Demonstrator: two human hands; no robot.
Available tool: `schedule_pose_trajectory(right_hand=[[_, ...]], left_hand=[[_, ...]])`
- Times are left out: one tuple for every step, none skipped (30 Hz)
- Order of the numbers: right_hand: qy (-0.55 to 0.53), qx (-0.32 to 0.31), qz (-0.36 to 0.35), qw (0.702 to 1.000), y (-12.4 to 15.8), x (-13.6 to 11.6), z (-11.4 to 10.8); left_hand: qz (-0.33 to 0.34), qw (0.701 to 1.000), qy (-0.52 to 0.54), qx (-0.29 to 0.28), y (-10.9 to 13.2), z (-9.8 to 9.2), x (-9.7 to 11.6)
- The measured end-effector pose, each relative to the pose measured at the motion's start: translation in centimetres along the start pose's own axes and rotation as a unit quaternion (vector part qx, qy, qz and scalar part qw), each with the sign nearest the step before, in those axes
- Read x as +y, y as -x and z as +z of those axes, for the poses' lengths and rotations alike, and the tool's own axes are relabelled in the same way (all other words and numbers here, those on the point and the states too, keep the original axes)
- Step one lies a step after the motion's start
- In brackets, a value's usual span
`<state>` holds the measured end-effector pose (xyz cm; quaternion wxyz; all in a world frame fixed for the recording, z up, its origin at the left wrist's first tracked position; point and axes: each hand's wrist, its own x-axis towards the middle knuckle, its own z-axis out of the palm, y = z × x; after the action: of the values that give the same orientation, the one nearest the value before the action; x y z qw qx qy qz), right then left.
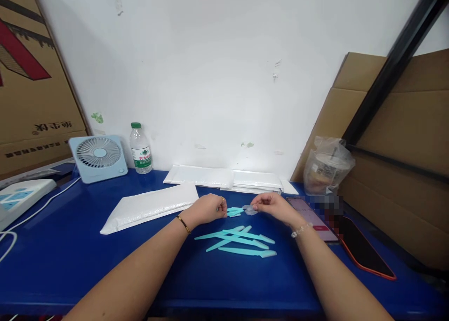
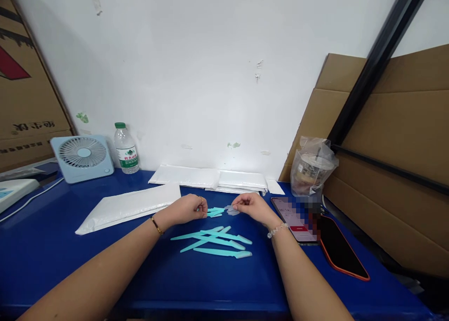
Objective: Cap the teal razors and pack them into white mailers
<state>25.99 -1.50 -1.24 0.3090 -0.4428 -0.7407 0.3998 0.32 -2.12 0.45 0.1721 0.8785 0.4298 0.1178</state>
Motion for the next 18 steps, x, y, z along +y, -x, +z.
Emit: schedule_pose_trajectory(right_hand=[[0.029,0.008,0.001,1.0,0.1,0.2,-0.4],[0.061,0.017,-0.002,0.998,0.2,0.2,-0.6],[0.086,0.024,-0.009,0.996,0.3,0.1,-0.6],[0.102,0.028,-0.021,0.994,0.4,-0.1,-0.5],[0.111,0.024,-0.035,0.993,0.6,-0.4,-0.3],[0.117,0.007,-0.05,0.992,0.7,-0.8,0.0],[0.126,-0.019,-0.062,0.99,0.9,-1.2,0.2],[0.142,-0.051,-0.073,0.986,1.0,-1.6,0.5],[0.166,-0.081,-0.082,0.979,1.2,-1.9,0.7],[0.194,-0.105,-0.087,0.972,1.3,-2.1,0.9],[0.221,-0.122,-0.087,0.964,1.3,-2.3,1.0],[0.243,-0.13,-0.086,0.957,1.4,-2.4,1.1],[0.257,-0.133,-0.085,0.953,1.4,-2.4,1.1],[0.262,-0.134,-0.085,0.952,1.4,-2.4,1.1],[0.258,-0.133,-0.086,0.953,1.4,-2.3,1.0],[0.248,-0.129,-0.088,0.956,1.3,-2.2,0.9],[0.234,-0.121,-0.09,0.96,1.3,-2.2,0.8],[0.219,-0.109,-0.091,0.965,1.3,-2.2,0.8]], left_hand=[[0.005,1.0,-0.007,0.007,0.0,0.1,-0.2],[0.013,1.0,-0.013,0.02,0.0,0.2,-0.5],[0.019,0.999,-0.018,0.036,-0.1,0.3,-0.7],[0.023,0.998,-0.02,0.049,-0.1,0.4,-1.0],[0.025,0.998,-0.018,0.053,-0.2,0.5,-1.2],[0.026,0.998,-0.014,0.048,-0.3,0.7,-1.4],[0.028,0.999,-0.008,0.036,-0.3,0.8,-1.6],[0.031,0.999,-0.001,0.023,-0.4,0.9,-1.7],[0.034,0.999,0.003,0.017,-0.4,0.9,-1.7],[0.036,0.999,0.006,0.02,-0.4,0.9,-1.7],[0.037,0.999,0.01,0.029,-0.4,0.8,-1.5],[0.038,0.998,0.018,0.039,-0.3,0.8,-1.3],[0.041,0.998,0.03,0.045,-0.2,0.7,-1.0],[0.044,0.997,0.046,0.044,-0.1,0.6,-0.7],[0.046,0.996,0.065,0.034,0.0,0.5,-0.3],[0.048,0.995,0.082,0.018,0.1,0.4,0.1],[0.048,0.994,0.094,0.0,0.2,0.3,0.4],[0.047,0.994,0.101,-0.017,0.3,0.3,0.7]])
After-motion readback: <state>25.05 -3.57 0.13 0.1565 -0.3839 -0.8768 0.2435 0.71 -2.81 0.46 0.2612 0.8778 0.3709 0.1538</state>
